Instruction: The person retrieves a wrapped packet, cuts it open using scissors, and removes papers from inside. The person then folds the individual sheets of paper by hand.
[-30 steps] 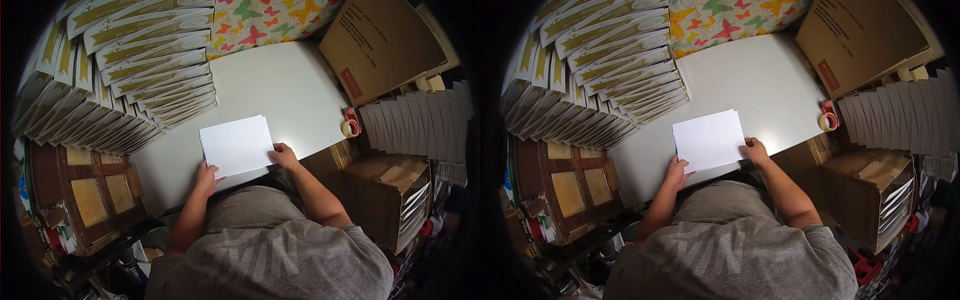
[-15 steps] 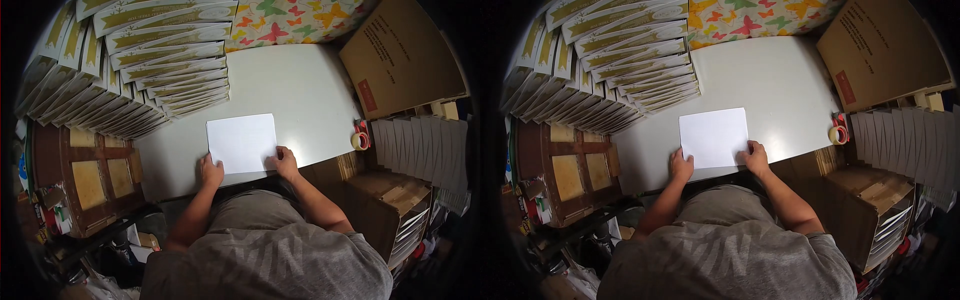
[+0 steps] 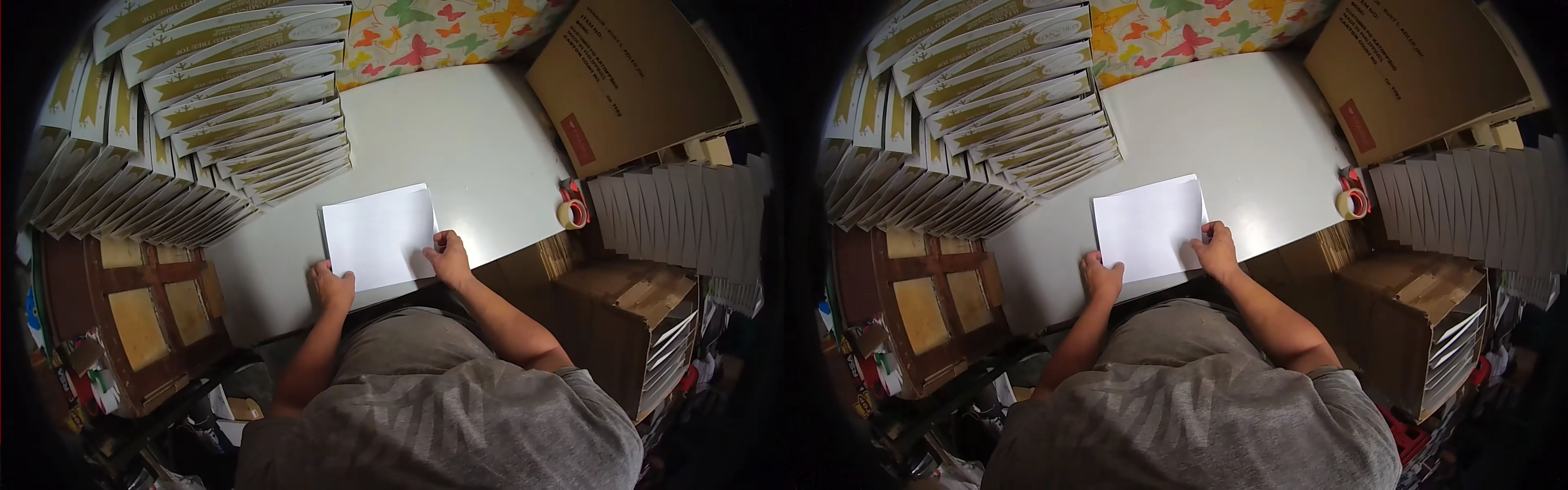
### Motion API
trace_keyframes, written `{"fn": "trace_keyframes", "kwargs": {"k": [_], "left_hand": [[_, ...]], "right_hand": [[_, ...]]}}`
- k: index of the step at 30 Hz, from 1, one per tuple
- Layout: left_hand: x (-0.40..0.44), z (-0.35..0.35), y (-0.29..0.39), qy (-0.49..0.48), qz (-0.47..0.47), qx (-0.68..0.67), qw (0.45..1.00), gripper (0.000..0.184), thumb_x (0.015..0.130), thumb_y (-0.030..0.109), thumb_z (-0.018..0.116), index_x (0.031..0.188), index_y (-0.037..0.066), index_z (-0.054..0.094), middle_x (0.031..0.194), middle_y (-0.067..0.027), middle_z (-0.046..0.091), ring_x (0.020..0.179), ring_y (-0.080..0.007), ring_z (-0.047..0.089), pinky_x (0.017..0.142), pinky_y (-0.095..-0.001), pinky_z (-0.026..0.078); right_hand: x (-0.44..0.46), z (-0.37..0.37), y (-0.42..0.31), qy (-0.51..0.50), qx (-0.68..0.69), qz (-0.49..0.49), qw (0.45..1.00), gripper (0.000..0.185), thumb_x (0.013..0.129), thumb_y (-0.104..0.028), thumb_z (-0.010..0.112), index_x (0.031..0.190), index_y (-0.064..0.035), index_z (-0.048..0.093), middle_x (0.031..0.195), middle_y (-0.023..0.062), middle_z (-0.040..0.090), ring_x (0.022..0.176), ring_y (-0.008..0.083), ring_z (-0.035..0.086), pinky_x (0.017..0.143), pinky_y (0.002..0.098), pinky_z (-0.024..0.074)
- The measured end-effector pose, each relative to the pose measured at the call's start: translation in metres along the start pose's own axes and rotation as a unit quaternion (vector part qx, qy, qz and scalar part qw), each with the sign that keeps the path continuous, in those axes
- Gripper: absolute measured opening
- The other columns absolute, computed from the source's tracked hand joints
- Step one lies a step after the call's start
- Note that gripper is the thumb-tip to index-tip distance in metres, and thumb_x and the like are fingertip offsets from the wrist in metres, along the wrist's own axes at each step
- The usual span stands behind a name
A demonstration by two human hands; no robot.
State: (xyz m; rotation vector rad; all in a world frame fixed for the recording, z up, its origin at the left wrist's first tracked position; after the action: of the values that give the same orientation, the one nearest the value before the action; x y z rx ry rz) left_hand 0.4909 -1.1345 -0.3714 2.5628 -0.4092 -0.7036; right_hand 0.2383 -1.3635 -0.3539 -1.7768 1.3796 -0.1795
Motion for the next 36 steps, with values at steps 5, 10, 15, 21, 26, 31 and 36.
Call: {"fn": "trace_keyframes", "kwargs": {"k": [5,10,15,21,26,31,36], "left_hand": [[-0.004,0.0,0.01,0.01,0.009,-0.015,1.0,0.056,0.084,0.017,0.075,0.132,-0.002,0.053,0.133,-0.0256,0.06,0.119,-0.0414,0.062,0.103,-0.0461,0.051],[-0.006,-0.002,0.013,0.008,0.013,-0.026,1.0,0.058,0.084,0.017,0.074,0.134,-0.002,0.051,0.129,-0.0267,0.062,0.117,-0.0427,0.063,0.103,-0.0474,0.051],[-0.008,-0.002,0.018,-0.003,0.015,-0.009,1.0,0.059,0.084,0.015,0.073,0.136,-0.002,0.049,0.127,-0.0273,0.063,0.116,-0.044,0.063,0.103,-0.0486,0.051],[-0.004,0.006,0.009,0.003,0.021,0.015,1.0,0.06,0.082,0.016,0.074,0.133,-0.001,0.049,0.123,-0.0256,0.064,0.111,-0.0442,0.064,0.1,-0.0489,0.053],[-0.004,0.009,0.006,0.014,0.033,0.02,0.999,0.059,0.08,0.015,0.074,0.132,0.0,0.049,0.121,-0.0251,0.064,0.11,-0.0443,0.064,0.099,-0.0492,0.053],[-0.005,0.006,0.01,0.017,0.037,0.026,0.999,0.059,0.08,0.014,0.074,0.131,0.0,0.049,0.121,-0.0257,0.063,0.109,-0.0447,0.064,0.099,-0.0496,0.053],[-0.007,0.007,0.012,0.007,0.045,0.036,0.998,0.062,0.081,0.014,0.075,0.135,-0.001,0.048,0.124,-0.026,0.063,0.111,-0.0423,0.064,0.1,-0.0474,0.053]], "right_hand": [[0.002,-0.002,0.0,0.017,-0.003,-0.011,1.0,0.041,0.088,-0.014,0.075,0.121,0.0031,0.059,0.11,0.0167,0.063,0.094,0.0283,0.063,0.089,0.0376,0.0541],[0.003,-0.002,-0.003,0.013,0.017,-0.011,1.0,0.041,0.088,-0.012,0.073,0.123,0.0028,0.059,0.111,0.018,0.064,0.097,0.0302,0.064,0.09,0.039,0.0544],[-0.005,-0.008,-0.013,0.029,-0.017,-0.038,0.999,0.042,0.087,-0.01,0.072,0.125,0.0029,0.06,0.114,0.0196,0.065,0.101,0.0331,0.066,0.093,0.0406,0.0549],[-0.015,-0.01,-0.027,0.016,-0.07,-0.042,0.997,0.045,0.087,-0.009,0.071,0.129,0.0033,0.06,0.12,0.021,0.066,0.105,0.0367,0.066,0.095,0.0423,0.0551],[-0.018,-0.008,-0.034,0.053,-0.094,-0.099,0.989,0.046,0.087,-0.01,0.071,0.13,0.0028,0.06,0.121,0.0207,0.067,0.107,0.0383,0.067,0.096,0.0428,0.055],[-0.01,-0.016,-0.041,0.073,-0.076,-0.119,0.987,0.049,0.087,-0.01,0.072,0.133,0.0024,0.06,0.12,0.0218,0.069,0.104,0.038,0.069,0.092,0.0427,0.0566],[0.02,-0.004,-0.016,0.01,0.041,0.013,0.999,0.047,0.09,-0.009,0.072,0.135,0.0029,0.061,0.114,0.0202,0.073,0.093,0.0314,0.071,0.083,0.0381,0.0587]]}}
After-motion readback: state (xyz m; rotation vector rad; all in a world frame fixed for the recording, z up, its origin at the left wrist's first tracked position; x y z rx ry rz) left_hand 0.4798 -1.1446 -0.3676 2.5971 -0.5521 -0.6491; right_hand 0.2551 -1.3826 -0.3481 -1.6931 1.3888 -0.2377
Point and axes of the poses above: each hand's wrist, its own x-axis towards the middle knuckle, its own z-axis out of the palm, y = z × x, the point moved 10 cm from there along x, towards the middle knuckle
